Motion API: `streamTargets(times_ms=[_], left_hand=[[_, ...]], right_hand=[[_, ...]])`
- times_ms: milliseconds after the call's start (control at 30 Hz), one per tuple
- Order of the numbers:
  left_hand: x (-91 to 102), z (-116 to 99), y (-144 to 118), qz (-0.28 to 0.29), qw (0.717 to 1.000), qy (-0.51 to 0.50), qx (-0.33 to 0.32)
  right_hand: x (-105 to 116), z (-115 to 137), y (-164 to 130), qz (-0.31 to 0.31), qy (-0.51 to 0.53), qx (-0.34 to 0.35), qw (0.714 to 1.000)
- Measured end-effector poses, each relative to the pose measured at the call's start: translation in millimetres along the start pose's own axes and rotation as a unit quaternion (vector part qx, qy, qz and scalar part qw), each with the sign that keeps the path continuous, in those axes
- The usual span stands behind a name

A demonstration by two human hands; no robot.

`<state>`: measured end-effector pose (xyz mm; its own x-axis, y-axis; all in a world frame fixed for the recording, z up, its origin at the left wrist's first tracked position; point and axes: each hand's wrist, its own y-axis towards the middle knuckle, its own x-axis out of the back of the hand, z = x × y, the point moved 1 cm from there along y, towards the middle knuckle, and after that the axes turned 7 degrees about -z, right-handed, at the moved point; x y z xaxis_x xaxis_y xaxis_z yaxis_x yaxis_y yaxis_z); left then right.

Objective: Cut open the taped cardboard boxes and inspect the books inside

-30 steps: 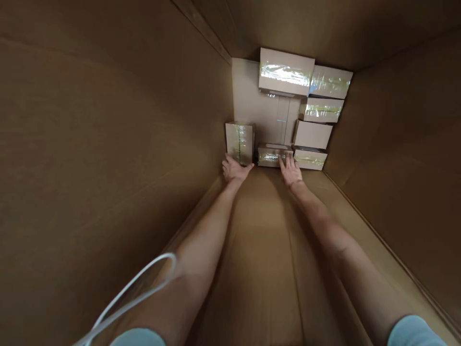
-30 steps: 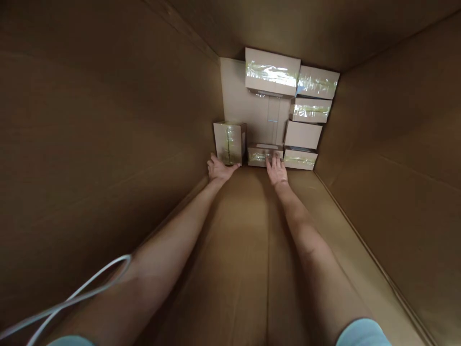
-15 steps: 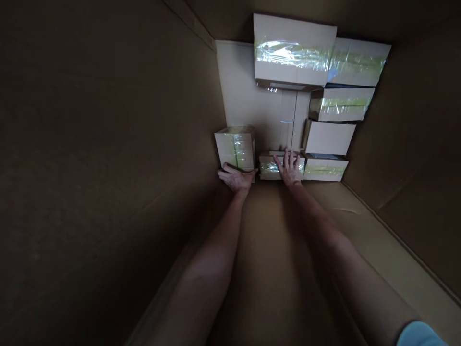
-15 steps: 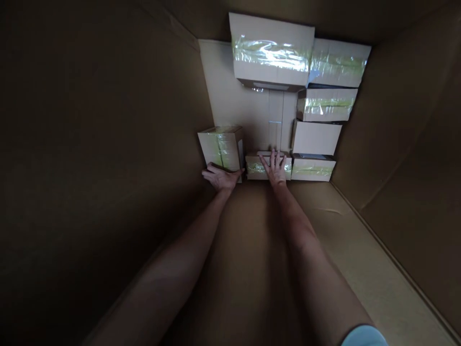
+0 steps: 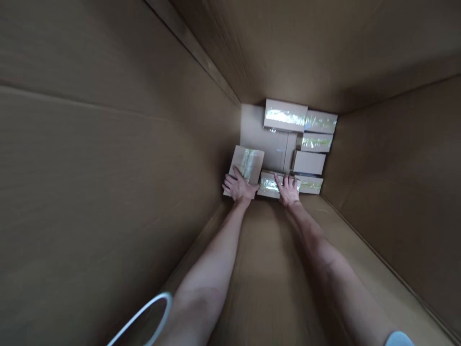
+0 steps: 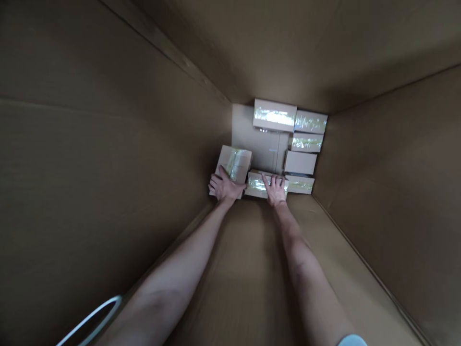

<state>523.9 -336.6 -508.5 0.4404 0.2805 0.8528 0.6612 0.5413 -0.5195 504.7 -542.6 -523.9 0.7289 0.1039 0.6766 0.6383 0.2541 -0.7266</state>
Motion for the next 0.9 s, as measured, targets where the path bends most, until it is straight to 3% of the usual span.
streamTargets(times_ms=[233, 367, 467, 600, 700, 800, 900], left_hand=[[144.4, -26, -91, -0.027, 0.999, -0.045, -0.010], [231.4, -26, -154, -0.038, 0.990, -0.133, 0.019], [290.2, -12, -203, -0.053, 0.973, -0.222, 0.040], [353.6, 24, -272, -0.095, 0.937, -0.330, 0.056], [386.4, 63, -322, -0.143, 0.903, -0.393, 0.101], [404.8, 111, -359, -0.197, 0.866, -0.432, 0.156], [410.9, 169, -384, -0.257, 0.823, -0.444, 0.243]], right_hand=[[134, -8, -102, -0.038, 0.015, -0.101, 0.994], [214, -15, -181, -0.137, 0.063, -0.172, 0.974], [273, -18, -245, -0.217, 0.090, -0.186, 0.954], [341, -9, -322, -0.317, 0.091, -0.162, 0.930], [379, 12, -364, -0.369, 0.088, -0.108, 0.919], [408, 51, -386, -0.388, 0.076, -0.016, 0.918], [428, 118, -390, -0.365, 0.060, 0.092, 0.925]])
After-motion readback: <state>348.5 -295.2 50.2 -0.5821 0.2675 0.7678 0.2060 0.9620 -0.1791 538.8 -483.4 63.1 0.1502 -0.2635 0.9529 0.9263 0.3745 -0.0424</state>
